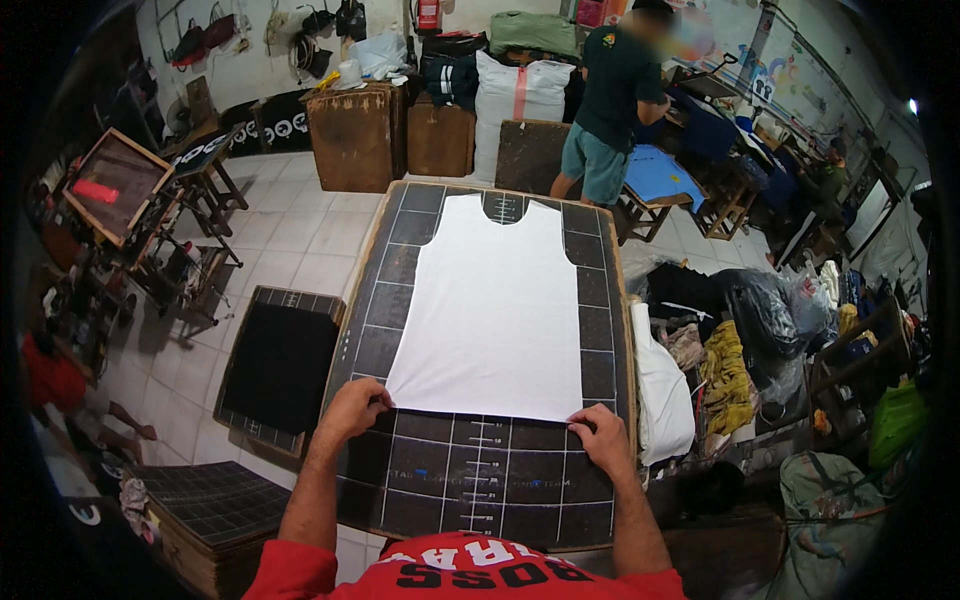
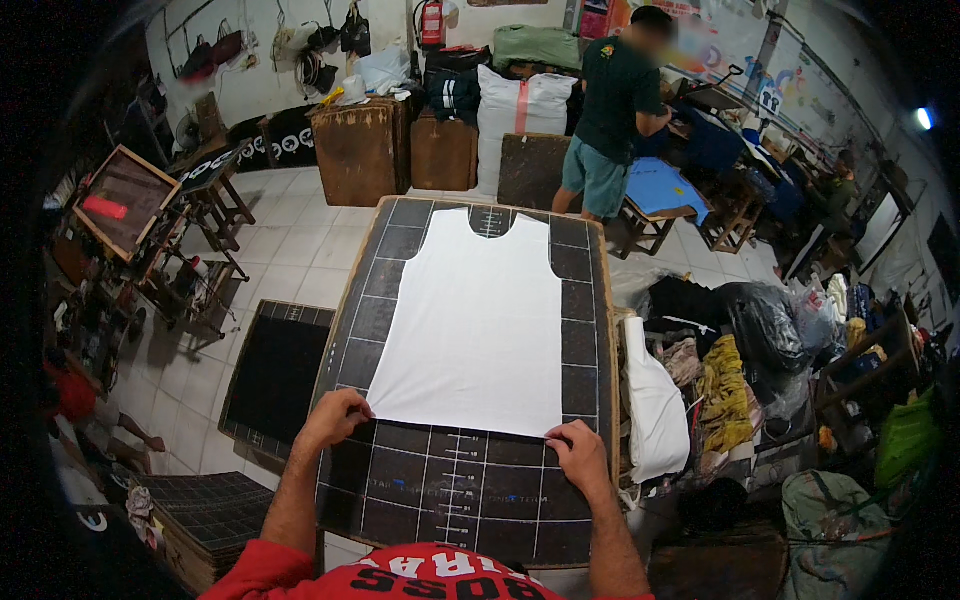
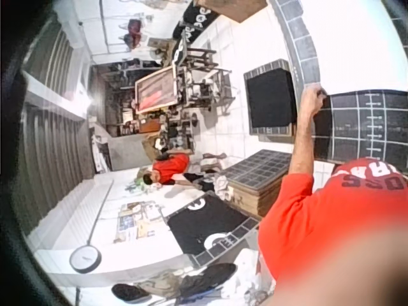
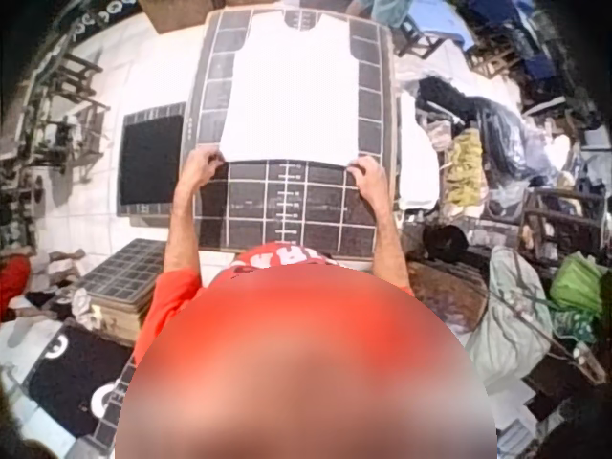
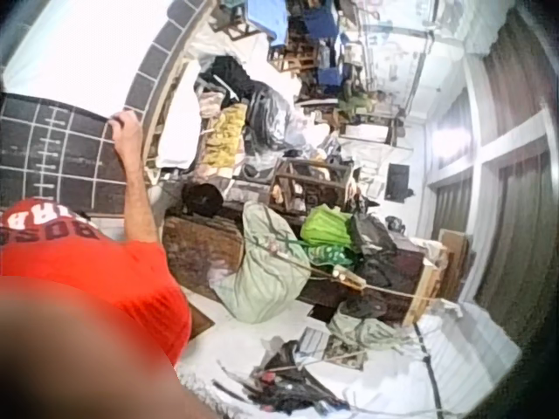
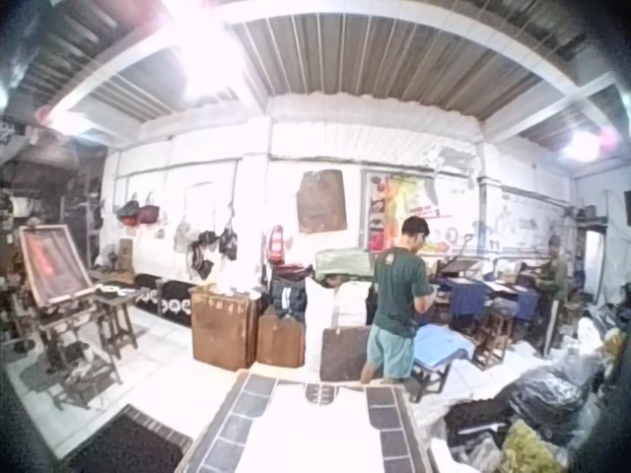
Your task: The person repeatedly picks up a screen printing frame from a stack, places it on a workbench, unfolds a white t-shirt, and lays it flat on the screen. The person then removes the t-shirt and returns the screen to the stack. This cycle is repeated multiple times.
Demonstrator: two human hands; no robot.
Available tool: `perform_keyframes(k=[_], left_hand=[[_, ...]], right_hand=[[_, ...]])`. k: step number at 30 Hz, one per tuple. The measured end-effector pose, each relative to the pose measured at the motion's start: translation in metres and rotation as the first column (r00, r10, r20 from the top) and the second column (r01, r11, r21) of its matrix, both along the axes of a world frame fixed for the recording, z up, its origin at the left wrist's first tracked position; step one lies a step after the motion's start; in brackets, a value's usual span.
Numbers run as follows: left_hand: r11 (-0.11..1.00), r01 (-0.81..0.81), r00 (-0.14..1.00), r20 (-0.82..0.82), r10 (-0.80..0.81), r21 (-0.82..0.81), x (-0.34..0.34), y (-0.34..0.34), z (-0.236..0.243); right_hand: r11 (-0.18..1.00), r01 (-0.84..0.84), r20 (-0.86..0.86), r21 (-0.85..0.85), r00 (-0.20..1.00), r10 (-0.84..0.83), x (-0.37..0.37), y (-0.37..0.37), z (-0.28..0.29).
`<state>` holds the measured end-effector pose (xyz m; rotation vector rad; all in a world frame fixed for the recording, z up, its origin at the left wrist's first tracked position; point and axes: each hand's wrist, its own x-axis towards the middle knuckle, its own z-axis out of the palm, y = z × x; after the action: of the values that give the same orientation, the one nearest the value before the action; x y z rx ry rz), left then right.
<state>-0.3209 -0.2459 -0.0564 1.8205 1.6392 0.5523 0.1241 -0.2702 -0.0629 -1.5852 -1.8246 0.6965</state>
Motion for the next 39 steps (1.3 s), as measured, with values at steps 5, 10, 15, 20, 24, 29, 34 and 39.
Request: perform_keyframes(k=[5,10,15,20,24,29,34,39], left_hand=[[0.997,0.024,0.997,-0.069,-0.029,-0.077,-0.005,-0.001,0.005],[0.993,-0.108,0.993,0.046,0.106,0.049,-0.010,0.027,-0.009],[0.773,-0.367,0.876,-0.088,0.475,0.517,0.032,0.100,-0.048],[0.717,-0.459,0.811,-0.082,0.579,0.525,0.062,0.162,-0.053],[0.679,-0.505,0.779,-0.056,0.624,0.533,0.071,0.198,-0.049],[0.693,-0.467,0.758,-0.154,0.633,0.549,0.075,0.227,-0.052],[0.744,-0.477,0.790,-0.143,0.597,0.467,0.073,0.233,-0.048],[0.719,-0.541,0.798,-0.004,0.603,0.437,0.082,0.238,-0.042]], right_hand=[[0.983,-0.081,0.007,-0.166,0.997,0.083,0.005,0.005,0.016],[0.980,-0.008,0.263,-0.201,0.963,0.062,0.002,0.065,0.018],[0.959,-0.182,0.581,0.215,0.814,0.025,-0.062,0.167,-0.026],[0.947,-0.095,0.550,0.307,0.830,-0.095,-0.113,0.279,-0.032],[0.960,-0.015,0.595,0.278,0.788,-0.160,-0.146,0.329,-0.030],[0.958,-0.113,0.609,0.264,0.789,-0.075,-0.157,0.342,-0.031],[0.952,-0.186,0.619,0.244,0.785,-0.005,-0.154,0.339,-0.027],[0.921,-0.245,0.597,0.301,0.802,0.018,-0.186,0.341,-0.030]])
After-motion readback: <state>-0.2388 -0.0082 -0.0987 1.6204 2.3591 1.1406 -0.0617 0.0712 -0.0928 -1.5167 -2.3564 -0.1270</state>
